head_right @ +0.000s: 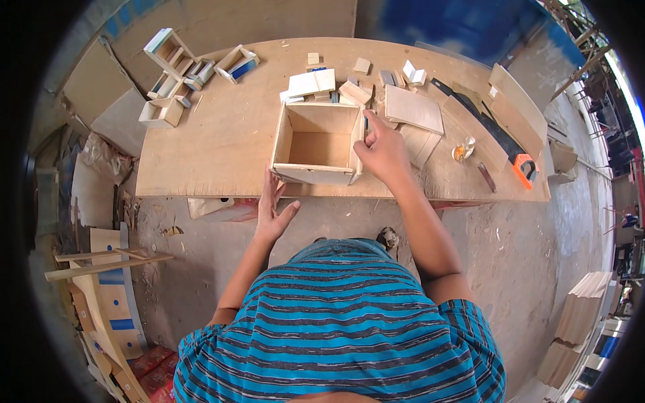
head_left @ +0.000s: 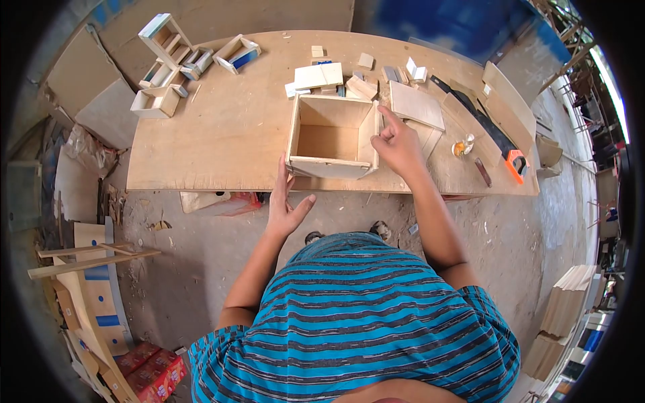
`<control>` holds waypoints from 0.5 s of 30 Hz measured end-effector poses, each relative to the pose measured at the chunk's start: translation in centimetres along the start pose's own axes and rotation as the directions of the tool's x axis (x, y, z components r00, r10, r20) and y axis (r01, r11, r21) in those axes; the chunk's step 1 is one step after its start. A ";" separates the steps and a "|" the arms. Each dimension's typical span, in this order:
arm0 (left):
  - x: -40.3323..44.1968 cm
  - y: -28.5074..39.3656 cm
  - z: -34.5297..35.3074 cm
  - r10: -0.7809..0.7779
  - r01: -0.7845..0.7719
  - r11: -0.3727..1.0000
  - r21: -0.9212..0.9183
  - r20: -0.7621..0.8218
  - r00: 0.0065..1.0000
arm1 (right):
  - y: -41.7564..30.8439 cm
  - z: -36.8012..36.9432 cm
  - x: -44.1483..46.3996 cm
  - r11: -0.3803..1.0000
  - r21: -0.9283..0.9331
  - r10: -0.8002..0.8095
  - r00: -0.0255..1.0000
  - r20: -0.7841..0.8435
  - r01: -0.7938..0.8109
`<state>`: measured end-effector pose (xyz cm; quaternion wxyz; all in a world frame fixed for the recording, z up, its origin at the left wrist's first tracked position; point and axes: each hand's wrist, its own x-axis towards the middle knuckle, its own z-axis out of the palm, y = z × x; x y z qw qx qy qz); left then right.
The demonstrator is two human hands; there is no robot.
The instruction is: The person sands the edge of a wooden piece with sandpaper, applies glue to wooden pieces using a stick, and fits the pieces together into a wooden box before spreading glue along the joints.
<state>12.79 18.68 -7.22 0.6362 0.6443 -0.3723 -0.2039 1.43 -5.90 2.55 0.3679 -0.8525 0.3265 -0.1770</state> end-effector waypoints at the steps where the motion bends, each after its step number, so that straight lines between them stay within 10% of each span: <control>1: 0.0 -0.2 0.0 0.008 -0.008 1.000 -0.001 -0.001 1.000 | -0.1 0.0 0.0 1.000 -0.011 -0.006 1.000 0.002 0.006; 15: -0.1 -1.4 -0.1 0.055 -0.055 0.998 -0.015 -0.010 0.998 | 0.2 0.5 0.2 1.000 -0.001 -0.010 1.000 0.026 0.010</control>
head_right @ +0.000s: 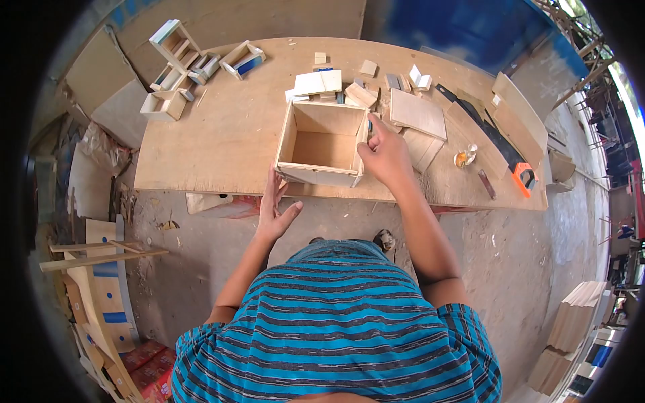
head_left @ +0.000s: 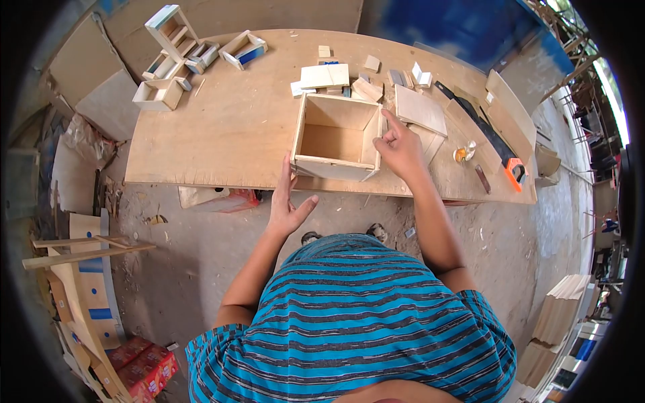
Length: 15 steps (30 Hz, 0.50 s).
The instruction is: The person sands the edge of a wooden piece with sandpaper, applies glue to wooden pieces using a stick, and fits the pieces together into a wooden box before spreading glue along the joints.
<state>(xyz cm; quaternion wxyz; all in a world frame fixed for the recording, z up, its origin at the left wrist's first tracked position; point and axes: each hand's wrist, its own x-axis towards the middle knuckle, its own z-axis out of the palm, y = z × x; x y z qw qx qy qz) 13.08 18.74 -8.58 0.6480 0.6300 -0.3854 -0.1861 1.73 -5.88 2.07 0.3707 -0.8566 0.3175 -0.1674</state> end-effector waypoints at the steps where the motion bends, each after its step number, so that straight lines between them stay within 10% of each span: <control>1: 0.0 0.0 0.0 -0.001 0.001 1.000 0.004 -0.001 1.000 | 0.1 0.0 0.0 1.000 0.012 0.006 1.000 0.007 -0.006; 15: 0.0 0.2 0.0 -0.026 0.026 1.000 0.010 -0.002 1.000 | 2.1 0.3 0.5 0.954 0.248 0.136 0.981 0.138 -0.167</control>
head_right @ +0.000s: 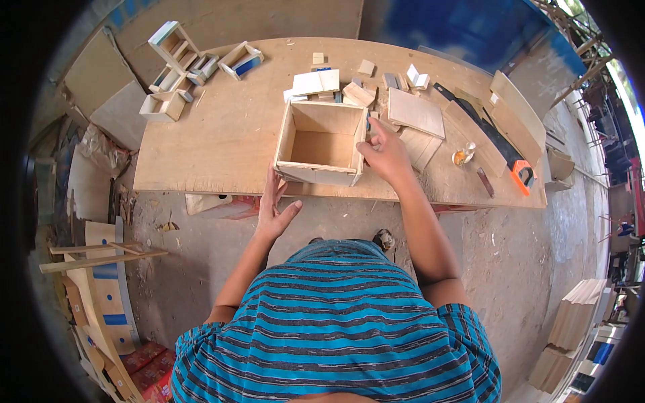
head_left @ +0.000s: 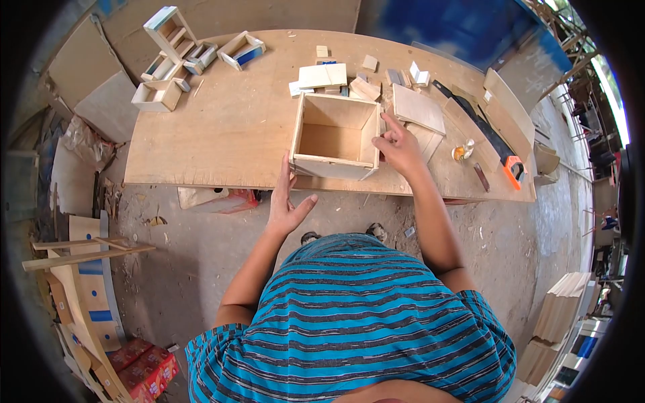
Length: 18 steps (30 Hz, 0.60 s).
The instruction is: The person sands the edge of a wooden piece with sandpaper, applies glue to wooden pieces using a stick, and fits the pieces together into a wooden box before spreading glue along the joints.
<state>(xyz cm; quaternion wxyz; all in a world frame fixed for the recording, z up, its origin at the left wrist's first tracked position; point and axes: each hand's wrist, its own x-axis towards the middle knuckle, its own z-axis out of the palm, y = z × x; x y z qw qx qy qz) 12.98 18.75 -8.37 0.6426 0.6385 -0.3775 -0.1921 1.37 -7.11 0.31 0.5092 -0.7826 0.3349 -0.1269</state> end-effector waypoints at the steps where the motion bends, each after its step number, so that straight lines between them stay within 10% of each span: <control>1: 0.0 0.0 0.0 0.004 -0.004 1.000 -0.003 0.002 1.000 | -0.1 0.0 0.0 1.000 -0.006 -0.002 1.000 0.000 0.002; 18: -0.1 0.0 0.0 -0.016 0.016 1.000 -0.011 0.003 1.000 | 0.4 -0.1 0.6 0.993 0.113 0.039 0.999 0.020 -0.041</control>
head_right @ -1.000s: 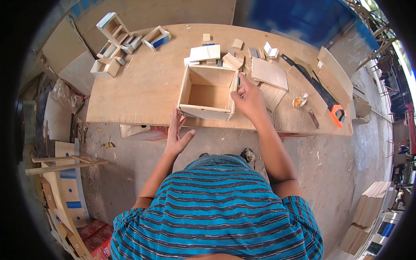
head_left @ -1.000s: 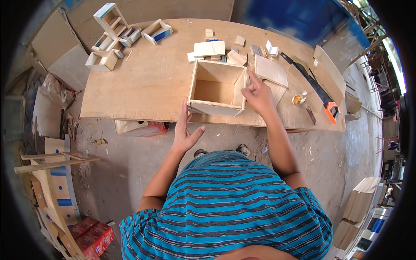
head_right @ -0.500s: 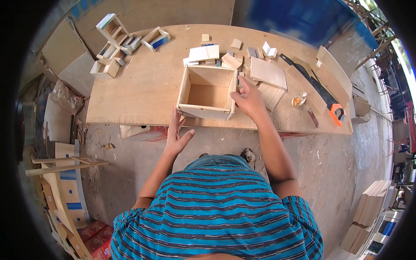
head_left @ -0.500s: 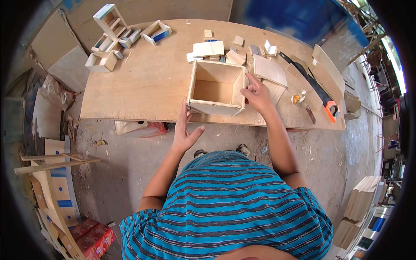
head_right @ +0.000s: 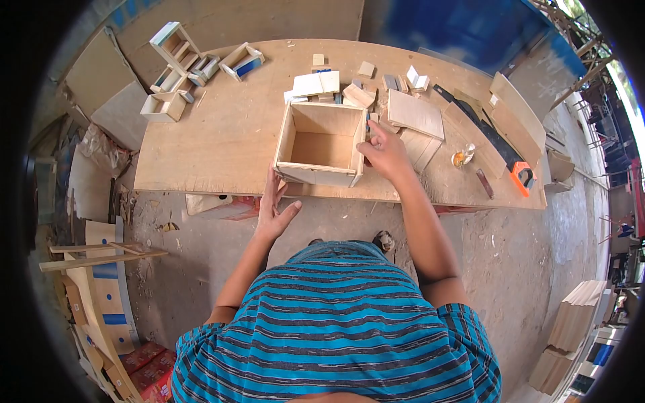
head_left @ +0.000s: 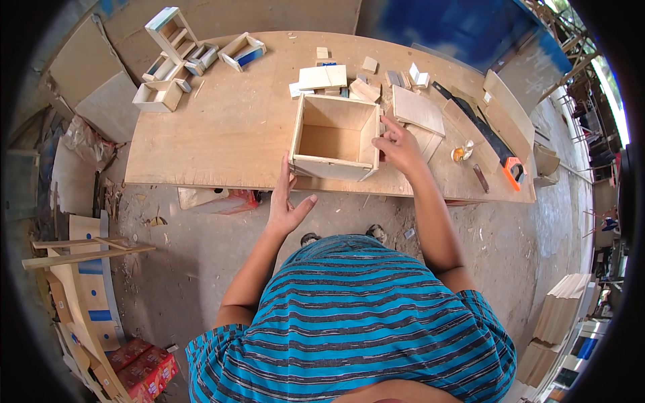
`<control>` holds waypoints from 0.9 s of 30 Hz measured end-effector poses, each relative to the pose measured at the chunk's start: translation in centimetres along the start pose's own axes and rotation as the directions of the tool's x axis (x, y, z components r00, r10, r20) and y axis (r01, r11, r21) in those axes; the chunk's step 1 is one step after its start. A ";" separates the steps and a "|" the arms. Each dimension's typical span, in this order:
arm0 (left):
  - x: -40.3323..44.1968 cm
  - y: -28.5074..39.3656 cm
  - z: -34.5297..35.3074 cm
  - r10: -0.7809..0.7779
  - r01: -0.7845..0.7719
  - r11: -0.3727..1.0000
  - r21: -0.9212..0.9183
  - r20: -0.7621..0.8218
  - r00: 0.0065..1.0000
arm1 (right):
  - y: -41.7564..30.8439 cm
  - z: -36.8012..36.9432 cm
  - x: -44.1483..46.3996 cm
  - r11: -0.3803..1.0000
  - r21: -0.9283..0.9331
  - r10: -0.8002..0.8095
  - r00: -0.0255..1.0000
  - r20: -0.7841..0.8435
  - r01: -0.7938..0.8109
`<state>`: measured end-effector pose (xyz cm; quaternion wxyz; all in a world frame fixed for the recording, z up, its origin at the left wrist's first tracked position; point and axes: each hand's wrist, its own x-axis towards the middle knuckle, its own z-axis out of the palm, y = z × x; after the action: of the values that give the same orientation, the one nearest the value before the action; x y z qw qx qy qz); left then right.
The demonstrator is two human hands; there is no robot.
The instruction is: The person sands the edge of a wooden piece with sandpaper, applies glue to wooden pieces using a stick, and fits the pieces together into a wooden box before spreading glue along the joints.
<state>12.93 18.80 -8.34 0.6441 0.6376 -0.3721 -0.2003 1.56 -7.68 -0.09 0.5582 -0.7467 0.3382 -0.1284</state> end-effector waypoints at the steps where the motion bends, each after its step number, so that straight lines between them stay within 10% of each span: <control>1: 0.0 0.0 0.0 0.002 -0.002 1.000 0.002 0.000 1.000 | 0.0 0.0 0.0 1.000 0.018 0.002 1.000 0.002 -0.002; 20: -0.7 -0.6 -0.2 -0.007 0.007 1.000 0.020 -0.004 1.000 | -1.0 -0.2 -0.3 0.999 0.031 0.038 0.999 -0.039 -0.036; 27: -1.3 1.7 -0.7 -0.012 0.022 0.996 0.088 -0.117 0.993 | -2.4 -0.4 -0.9 0.928 -0.373 -0.026 0.999 -0.040 0.009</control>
<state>12.21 20.45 -6.88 0.6338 0.6795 -0.3370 -0.1515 1.54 -7.08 2.41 0.3976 -0.8391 0.3619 -0.0833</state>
